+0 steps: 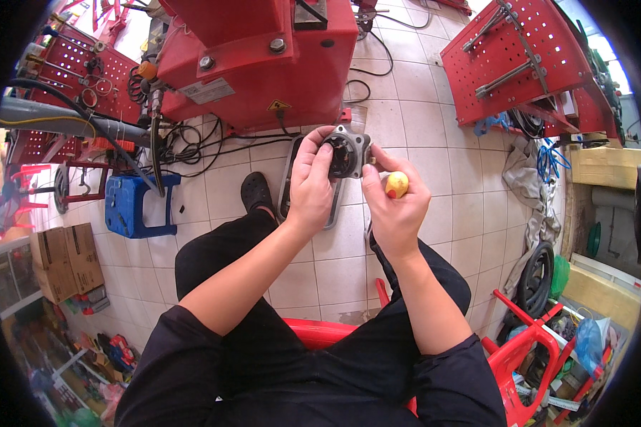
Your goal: The person sits on a stool and works on a small mechanical part, likely a carburetor, using a yellow-handled screwdriver. They manipulate the part with both hands, using the screwdriver to adjust internal components and remove a small metal piece.
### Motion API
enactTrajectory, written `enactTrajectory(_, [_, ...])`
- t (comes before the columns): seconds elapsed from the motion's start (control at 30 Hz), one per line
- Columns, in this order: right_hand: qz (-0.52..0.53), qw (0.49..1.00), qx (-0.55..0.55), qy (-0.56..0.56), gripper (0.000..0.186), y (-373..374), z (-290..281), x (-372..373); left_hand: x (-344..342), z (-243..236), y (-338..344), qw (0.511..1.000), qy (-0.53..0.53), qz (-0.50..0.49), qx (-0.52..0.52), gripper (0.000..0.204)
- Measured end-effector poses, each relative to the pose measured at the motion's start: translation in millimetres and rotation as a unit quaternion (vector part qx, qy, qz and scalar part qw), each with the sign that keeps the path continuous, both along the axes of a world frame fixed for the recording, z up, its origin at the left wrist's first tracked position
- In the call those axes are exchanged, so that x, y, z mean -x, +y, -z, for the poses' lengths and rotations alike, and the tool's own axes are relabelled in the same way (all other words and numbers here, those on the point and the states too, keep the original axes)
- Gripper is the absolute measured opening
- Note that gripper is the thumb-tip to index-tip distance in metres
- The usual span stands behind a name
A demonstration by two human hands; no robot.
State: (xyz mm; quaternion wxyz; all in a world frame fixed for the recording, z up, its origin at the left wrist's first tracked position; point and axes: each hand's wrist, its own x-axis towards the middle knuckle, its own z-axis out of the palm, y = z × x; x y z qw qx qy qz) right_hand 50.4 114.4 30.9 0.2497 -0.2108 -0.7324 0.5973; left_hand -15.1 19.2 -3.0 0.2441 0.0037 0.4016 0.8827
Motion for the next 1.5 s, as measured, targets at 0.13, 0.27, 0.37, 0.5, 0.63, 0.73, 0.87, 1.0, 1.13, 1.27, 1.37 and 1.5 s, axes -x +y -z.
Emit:
enactTrajectory(0.13, [-0.013,0.996,0.074,-0.039,0.026,3.4,-4.7,-0.9,0.4,-0.1,0.1,1.000,0.012,-0.005,0.004,0.027])
enactTrajectory(0.27, [-0.011,0.995,0.093,-0.031,0.026,5.0,-4.6,-1.3,1.9,-2.6,1.4,0.999,0.029,-0.002,0.022,0.025])
enactTrajectory(0.37, [-0.011,0.998,0.057,-0.024,0.025,6.7,-2.1,-1.7,3.1,-3.8,1.4,0.999,0.039,0.005,0.038,0.024])
enactTrajectory(0.5, [-0.011,0.998,0.050,-0.020,0.025,4.4,-2.3,-0.9,4.1,-3.2,0.5,0.998,0.041,0.009,0.048,0.024])
enactTrajectory(0.63, [-0.011,0.999,0.042,-0.022,0.025,3.1,-2.5,-0.6,3.7,-4.4,1.2,0.999,0.022,0.005,0.034,0.025])
enactTrajectory(0.73, [-0.007,0.999,0.026,-0.022,0.025,0.8,1.3,-0.5,0.4,-2.1,2.4,1.000,0.004,-0.009,0.028,0.025])
enactTrajectory(0.87, [-0.008,0.999,0.032,-0.030,0.024,-1.8,0.1,-0.7,-2.9,-3.1,3.7,0.999,-0.024,-0.025,0.026,0.025])
enactTrajectory(1.0, [-0.015,0.998,0.048,-0.029,0.024,-4.8,0.8,-0.6,-4.1,-3.5,4.1,0.998,-0.051,-0.033,0.027,0.025])
enactTrajectory(1.13, [-0.019,0.997,0.067,-0.029,0.025,-7.1,1.3,-0.7,-6.0,-4.3,3.4,0.997,-0.070,-0.038,0.023,0.026])
enactTrajectory(1.27, [-0.019,0.996,0.083,-0.020,0.025,-10.0,3.6,-1.1,-9.2,-3.7,4.2,0.993,-0.110,-0.031,0.030,0.026])
enactTrajectory(1.37, [-0.021,0.994,0.104,-0.012,0.025,-13.2,3.5,-1.2,-11.5,-5.5,4.5,0.989,-0.143,-0.023,0.018,0.027])
enactTrajectory(1.5, [-0.022,0.992,0.125,-0.003,0.026,-15.3,7.5,-1.8,-14.2,-7.8,3.4,0.987,-0.159,-0.013,-0.013,0.028])
